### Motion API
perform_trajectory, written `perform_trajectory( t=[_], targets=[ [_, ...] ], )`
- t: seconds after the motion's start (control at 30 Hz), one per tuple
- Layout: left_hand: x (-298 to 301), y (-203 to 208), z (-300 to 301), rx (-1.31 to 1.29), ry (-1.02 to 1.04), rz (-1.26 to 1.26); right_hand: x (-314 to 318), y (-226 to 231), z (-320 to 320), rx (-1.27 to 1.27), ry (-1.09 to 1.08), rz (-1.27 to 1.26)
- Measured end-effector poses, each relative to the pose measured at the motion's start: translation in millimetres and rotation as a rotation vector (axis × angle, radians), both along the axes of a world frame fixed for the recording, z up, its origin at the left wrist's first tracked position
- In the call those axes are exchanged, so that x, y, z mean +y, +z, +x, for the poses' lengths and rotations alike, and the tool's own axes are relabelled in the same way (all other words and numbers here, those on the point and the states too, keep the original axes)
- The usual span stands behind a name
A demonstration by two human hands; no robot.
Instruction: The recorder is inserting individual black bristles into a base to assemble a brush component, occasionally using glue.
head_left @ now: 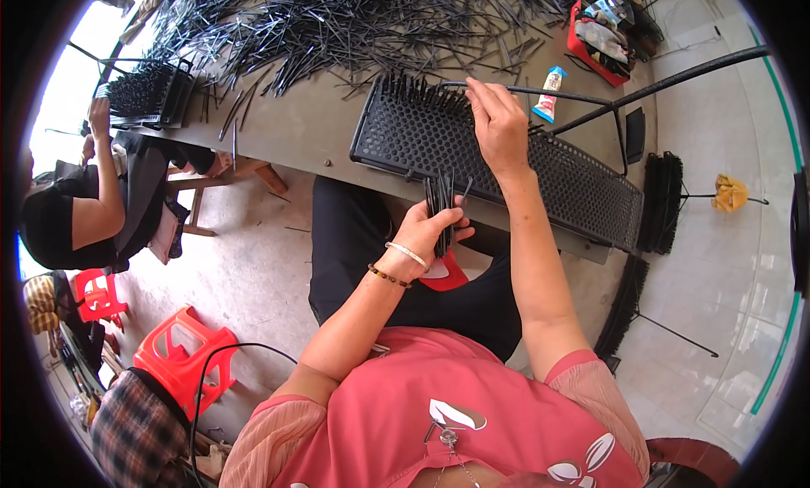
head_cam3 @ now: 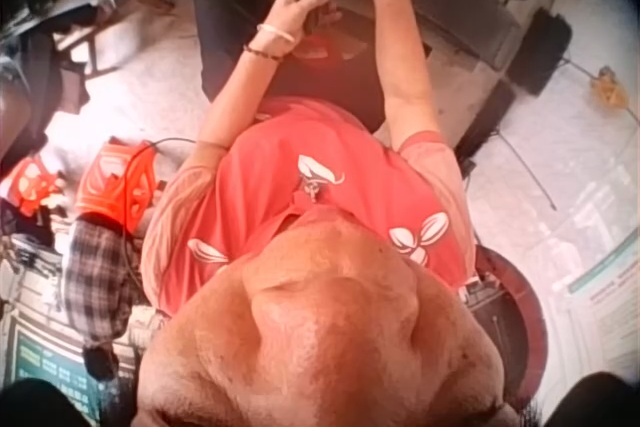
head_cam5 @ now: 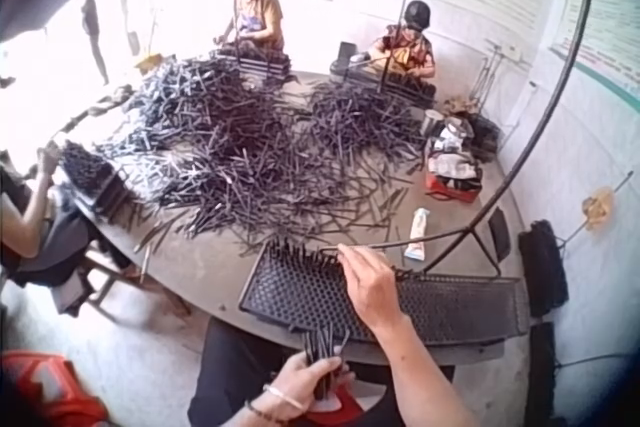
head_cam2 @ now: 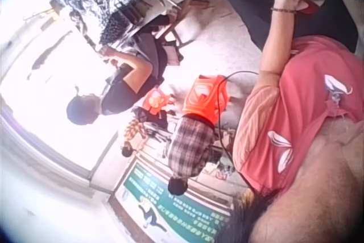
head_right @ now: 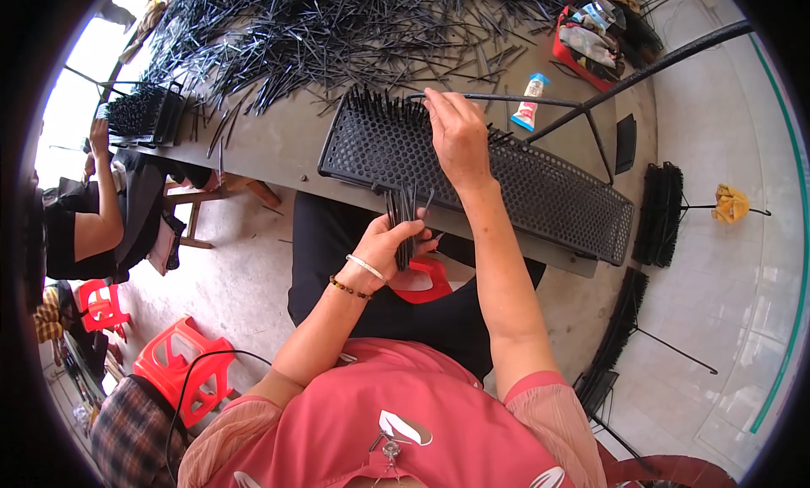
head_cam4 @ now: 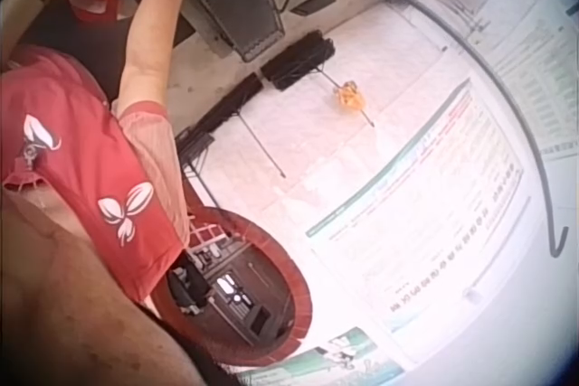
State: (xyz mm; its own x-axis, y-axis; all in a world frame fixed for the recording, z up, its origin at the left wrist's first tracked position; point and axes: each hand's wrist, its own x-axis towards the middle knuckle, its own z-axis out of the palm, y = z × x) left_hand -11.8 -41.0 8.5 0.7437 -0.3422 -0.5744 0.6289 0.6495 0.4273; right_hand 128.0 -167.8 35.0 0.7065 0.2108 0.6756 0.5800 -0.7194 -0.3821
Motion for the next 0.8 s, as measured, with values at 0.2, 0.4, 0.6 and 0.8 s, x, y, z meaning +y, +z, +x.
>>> perform_trajectory(
  t=[0.2, 0.4, 0.6, 0.8],
  targets=[
    [-2, 2, -1, -0.024, -0.016, 0.008, 2, 0, -1, 0.097, -0.085, 0.024],
    [-1, 1, 0, -0.038, 0.02, -0.006, 1, 12, -36, 0.21, -0.057, 0.319],
    [-2, 13, -2, -0.081, 0.039, -0.029, -18, 3, -94, 0.88, 0.006, 0.624],
    [-7, 8, -7, -0.065, 0.016, 0.021, -24, 12, -105, 0.879, -0.035, 0.846]
  ],
)
